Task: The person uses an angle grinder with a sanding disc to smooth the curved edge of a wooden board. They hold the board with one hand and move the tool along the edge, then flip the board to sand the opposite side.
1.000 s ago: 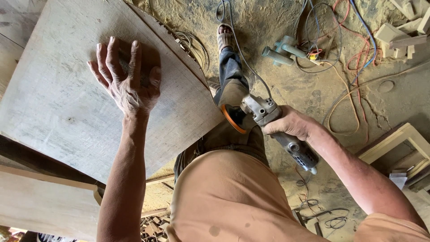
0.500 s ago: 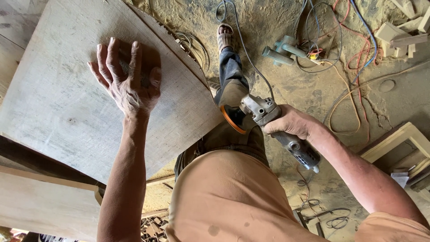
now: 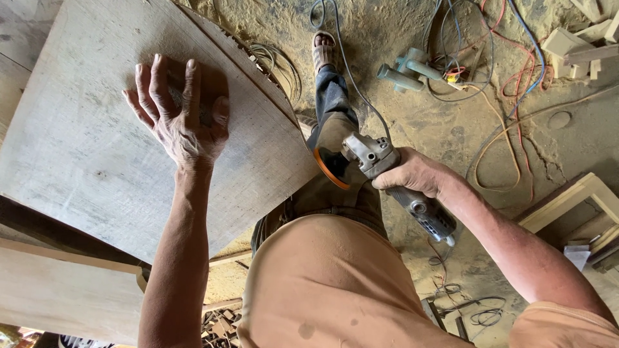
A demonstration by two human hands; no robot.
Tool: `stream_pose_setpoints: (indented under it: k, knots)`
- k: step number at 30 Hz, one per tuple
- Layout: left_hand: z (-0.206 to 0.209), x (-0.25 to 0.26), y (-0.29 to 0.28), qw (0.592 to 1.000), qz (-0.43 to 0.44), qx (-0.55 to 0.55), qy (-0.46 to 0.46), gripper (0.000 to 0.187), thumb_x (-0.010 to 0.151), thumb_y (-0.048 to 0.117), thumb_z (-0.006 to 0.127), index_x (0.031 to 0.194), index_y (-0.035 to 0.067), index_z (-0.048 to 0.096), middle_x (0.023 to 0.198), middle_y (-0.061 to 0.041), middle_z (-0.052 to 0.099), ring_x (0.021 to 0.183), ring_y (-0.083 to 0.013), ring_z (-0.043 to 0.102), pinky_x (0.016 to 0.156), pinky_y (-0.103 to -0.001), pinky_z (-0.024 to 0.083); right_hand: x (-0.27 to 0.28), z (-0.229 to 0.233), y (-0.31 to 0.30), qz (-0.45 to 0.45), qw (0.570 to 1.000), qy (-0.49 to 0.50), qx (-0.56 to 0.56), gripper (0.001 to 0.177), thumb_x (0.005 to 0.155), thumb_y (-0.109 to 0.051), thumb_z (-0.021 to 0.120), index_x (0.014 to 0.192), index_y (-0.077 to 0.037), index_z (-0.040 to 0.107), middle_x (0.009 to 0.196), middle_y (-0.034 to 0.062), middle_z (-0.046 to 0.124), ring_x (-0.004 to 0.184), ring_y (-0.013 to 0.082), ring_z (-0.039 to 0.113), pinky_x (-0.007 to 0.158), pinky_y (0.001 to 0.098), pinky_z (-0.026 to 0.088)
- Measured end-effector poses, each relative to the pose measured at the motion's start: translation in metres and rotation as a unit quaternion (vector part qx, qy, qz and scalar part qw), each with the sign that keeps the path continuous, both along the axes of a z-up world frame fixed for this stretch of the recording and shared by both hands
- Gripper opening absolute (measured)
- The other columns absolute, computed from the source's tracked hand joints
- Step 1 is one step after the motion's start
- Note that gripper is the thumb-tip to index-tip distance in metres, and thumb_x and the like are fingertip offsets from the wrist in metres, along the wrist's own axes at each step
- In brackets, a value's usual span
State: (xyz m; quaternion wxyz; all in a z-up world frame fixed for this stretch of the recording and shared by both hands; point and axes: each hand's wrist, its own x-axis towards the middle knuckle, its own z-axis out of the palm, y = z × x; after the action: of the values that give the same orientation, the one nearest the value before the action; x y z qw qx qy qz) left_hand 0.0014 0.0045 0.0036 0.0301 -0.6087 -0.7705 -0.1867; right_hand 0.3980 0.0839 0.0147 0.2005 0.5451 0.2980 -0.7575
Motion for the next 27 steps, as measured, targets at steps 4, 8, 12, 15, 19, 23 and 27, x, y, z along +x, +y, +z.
stream_pose_setpoints:
  k: [4, 8, 12, 15, 19, 23, 27]
  knots:
    - [0.005, 0.002, 0.001, 1.000, -0.004, -0.011, -0.004, 0.055, 0.107, 0.056, 0.052, 0.141, 0.017, 0.071, 0.152, -0.023, 0.048, 0.142, -0.0522, 0.040, 0.118, -0.070, 0.022, 0.002, -0.005, -0.006, -0.017, 0.999, 0.010, 0.029, 0.020, 0.064, -0.003, 0.079, 0.080, -0.005, 0.069, 0.070, 0.0086, 0.062, 0.065, 0.0189, 0.055, 0.060, 0.0343, 0.046]
    - [0.003, 0.000, 0.002, 1.000, -0.006, 0.002, 0.007, 0.057, 0.107, 0.058, 0.051, 0.140, 0.016, 0.073, 0.151, -0.024, 0.049, 0.141, -0.0522, 0.041, 0.118, -0.071, 0.024, 0.004, 0.003, -0.003, 0.007, 1.000, 0.009, -0.003, 0.020, 0.066, -0.005, 0.079, 0.084, -0.001, 0.072, 0.072, 0.0164, 0.067, 0.064, 0.0265, 0.060, 0.059, 0.0391, 0.051]
    - [0.002, -0.001, 0.001, 1.000, -0.006, -0.005, 0.005, 0.056, 0.107, 0.057, 0.051, 0.143, 0.018, 0.070, 0.152, -0.023, 0.047, 0.142, -0.0514, 0.040, 0.119, -0.070, 0.024, 0.011, -0.010, -0.011, -0.060, 0.998, 0.034, -0.010, 0.021, 0.065, 0.001, 0.078, 0.085, 0.000, 0.071, 0.070, 0.0131, 0.064, 0.064, 0.0237, 0.059, 0.062, 0.0368, 0.049]
    - [-0.001, -0.001, -0.001, 1.000, 0.001, -0.008, 0.001, 0.053, 0.107, 0.055, 0.055, 0.142, 0.019, 0.071, 0.153, -0.021, 0.046, 0.145, -0.0494, 0.038, 0.120, -0.070, 0.022, 0.006, -0.013, -0.009, -0.049, 0.998, 0.048, -0.006, 0.022, 0.066, -0.002, 0.080, 0.086, -0.002, 0.070, 0.073, 0.0115, 0.063, 0.067, 0.0227, 0.059, 0.061, 0.0373, 0.051]
    - [0.002, 0.000, 0.001, 1.000, -0.003, 0.000, 0.005, 0.054, 0.108, 0.054, 0.054, 0.140, 0.016, 0.073, 0.151, -0.024, 0.048, 0.142, -0.0512, 0.040, 0.118, -0.071, 0.023, 0.002, -0.001, -0.003, -0.006, 0.999, 0.037, 0.020, 0.022, 0.066, -0.006, 0.081, 0.085, 0.000, 0.072, 0.071, 0.0147, 0.067, 0.064, 0.0247, 0.061, 0.059, 0.0373, 0.051]
    - [0.001, -0.001, 0.000, 1.000, -0.001, -0.006, 0.004, 0.056, 0.107, 0.057, 0.052, 0.141, 0.017, 0.072, 0.152, -0.022, 0.047, 0.142, -0.0510, 0.040, 0.118, -0.070, 0.023, 0.012, -0.005, -0.010, -0.020, 0.999, 0.030, -0.005, 0.028, 0.065, -0.005, 0.080, 0.092, -0.001, 0.072, 0.077, 0.0150, 0.067, 0.071, 0.0257, 0.061, 0.064, 0.0389, 0.052]
    - [0.003, 0.000, 0.001, 1.000, -0.001, -0.005, -0.008, 0.058, 0.106, 0.059, 0.052, 0.142, 0.017, 0.071, 0.152, -0.022, 0.047, 0.143, -0.0513, 0.039, 0.119, -0.070, 0.022, 0.012, -0.009, -0.010, -0.031, 0.999, 0.020, -0.002, 0.026, 0.066, -0.003, 0.079, 0.091, 0.000, 0.073, 0.076, 0.0147, 0.067, 0.070, 0.0253, 0.061, 0.065, 0.0392, 0.051]
